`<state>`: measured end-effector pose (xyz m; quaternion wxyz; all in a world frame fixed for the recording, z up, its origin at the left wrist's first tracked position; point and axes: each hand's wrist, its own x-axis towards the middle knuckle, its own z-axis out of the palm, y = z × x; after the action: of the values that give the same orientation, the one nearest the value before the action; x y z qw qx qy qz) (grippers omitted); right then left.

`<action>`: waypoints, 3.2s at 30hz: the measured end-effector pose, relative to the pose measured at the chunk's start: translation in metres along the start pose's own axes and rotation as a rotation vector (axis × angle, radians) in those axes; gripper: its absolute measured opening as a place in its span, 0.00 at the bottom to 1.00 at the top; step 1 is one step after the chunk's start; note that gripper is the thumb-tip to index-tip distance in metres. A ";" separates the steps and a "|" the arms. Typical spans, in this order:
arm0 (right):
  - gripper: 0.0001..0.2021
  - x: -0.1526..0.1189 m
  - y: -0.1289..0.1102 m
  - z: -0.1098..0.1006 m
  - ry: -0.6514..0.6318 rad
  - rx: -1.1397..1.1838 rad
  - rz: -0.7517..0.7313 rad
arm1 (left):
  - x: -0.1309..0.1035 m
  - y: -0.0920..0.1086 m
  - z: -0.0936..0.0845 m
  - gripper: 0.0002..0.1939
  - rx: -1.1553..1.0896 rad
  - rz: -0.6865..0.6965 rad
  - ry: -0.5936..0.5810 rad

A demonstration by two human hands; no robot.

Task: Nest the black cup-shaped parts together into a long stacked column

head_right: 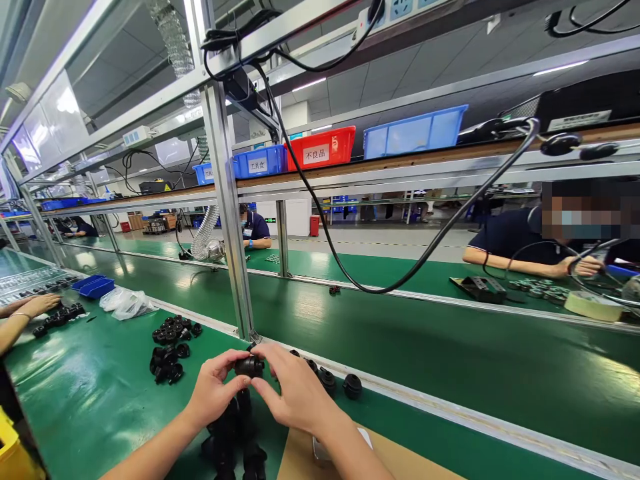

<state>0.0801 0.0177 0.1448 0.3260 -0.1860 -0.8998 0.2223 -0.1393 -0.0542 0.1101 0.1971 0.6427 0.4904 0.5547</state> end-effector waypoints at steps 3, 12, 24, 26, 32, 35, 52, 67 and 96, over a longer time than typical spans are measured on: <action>0.10 0.001 -0.001 0.000 -0.014 -0.024 -0.007 | -0.001 0.000 0.001 0.19 0.004 -0.010 -0.010; 0.14 0.001 -0.006 -0.005 -0.020 0.006 0.112 | -0.001 0.001 0.002 0.26 -0.015 -0.031 -0.015; 0.14 0.005 0.003 0.006 0.059 0.312 0.169 | -0.002 -0.008 0.000 0.31 -0.057 0.041 0.014; 0.14 0.005 0.002 0.004 0.057 0.304 0.170 | -0.002 -0.007 0.000 0.24 -0.036 0.061 0.004; 0.13 0.006 0.003 0.004 0.071 0.263 0.180 | -0.003 -0.003 -0.001 0.27 -0.071 0.049 0.026; 0.12 0.006 0.002 0.004 0.077 0.195 0.224 | 0.002 -0.008 -0.007 0.26 -0.022 0.059 -0.005; 0.11 -0.001 -0.009 0.015 -0.347 -0.444 0.230 | 0.022 -0.020 -0.055 0.26 0.269 -0.105 -0.564; 0.12 -0.001 -0.017 0.044 -0.533 -0.395 0.047 | 0.024 -0.032 -0.051 0.30 0.150 -0.221 -0.750; 0.15 0.005 -0.007 -0.006 -0.051 0.002 0.231 | 0.006 -0.011 -0.005 0.22 -0.136 -0.073 -0.141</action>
<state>0.0790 0.0158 0.1556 0.2756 -0.2826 -0.8801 0.2640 -0.1490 -0.0456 0.1060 0.2944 0.6469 0.4595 0.5327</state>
